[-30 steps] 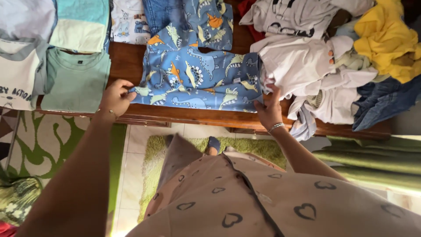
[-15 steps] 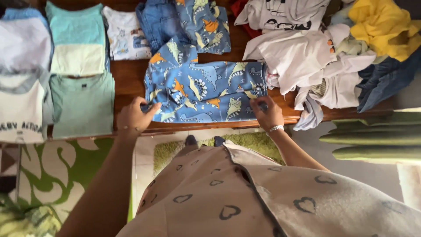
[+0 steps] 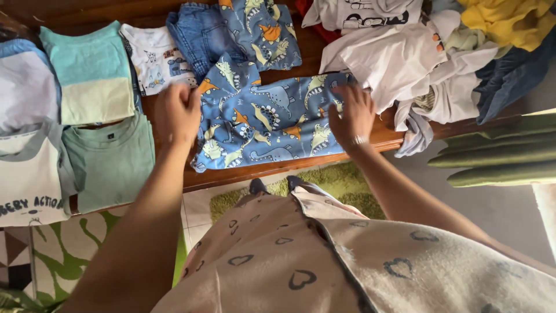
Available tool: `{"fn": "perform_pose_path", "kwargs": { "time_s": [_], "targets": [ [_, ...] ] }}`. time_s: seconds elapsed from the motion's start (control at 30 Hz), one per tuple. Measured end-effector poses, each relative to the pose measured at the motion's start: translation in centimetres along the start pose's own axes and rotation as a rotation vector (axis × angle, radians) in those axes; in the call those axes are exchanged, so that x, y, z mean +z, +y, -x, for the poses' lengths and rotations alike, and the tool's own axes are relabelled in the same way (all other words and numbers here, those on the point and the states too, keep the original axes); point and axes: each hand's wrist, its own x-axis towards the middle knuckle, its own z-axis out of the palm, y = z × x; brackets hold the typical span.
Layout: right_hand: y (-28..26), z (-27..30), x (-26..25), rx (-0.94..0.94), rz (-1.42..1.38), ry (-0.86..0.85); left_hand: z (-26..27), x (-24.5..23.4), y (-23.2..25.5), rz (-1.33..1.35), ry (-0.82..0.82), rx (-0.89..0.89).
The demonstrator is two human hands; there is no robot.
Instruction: Fold and organize various items of children's clothing on a wooden dresser.
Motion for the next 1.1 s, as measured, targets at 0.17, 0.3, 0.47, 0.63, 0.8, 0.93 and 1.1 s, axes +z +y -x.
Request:
{"fn": "perform_pose_path", "kwargs": {
  "time_s": [0.17, 0.3, 0.47, 0.63, 0.8, 0.93, 1.1],
  "targets": [
    [2.7, -5.6, 6.2, -0.32, 0.307, -0.219, -6.9, 4.9, 1.2, 0.05, -0.054, 0.115],
    [4.2, -7.5, 6.5, -0.433, 0.383, -0.347, -9.3, 4.4, 1.9, 0.038, -0.326, -0.096],
    [2.2, -7.3, 0.9, -0.403, 0.326, -0.355, -8.8, 1.1, -0.1, 0.606, -0.445, 0.073],
    [4.9, -2.2, -1.3, -0.506, 0.238, -0.224, -0.8, -1.7, -2.6, 0.35, -0.364, 0.288],
    [5.3, 1.5, -1.7, -0.515, 0.233, -0.266, 5.3, -0.2, -2.9, 0.298, -0.209, 0.293],
    [3.7, 1.2, -1.8, -0.301, 0.173, -0.225, 6.0, 0.7, 0.0, 0.245, 0.018, 0.043],
    [4.2, 0.8, -1.0, -0.143, 0.118, -0.142, 6.3, 2.9, -0.6, 0.109, 0.016, -0.055]
  ]
}}
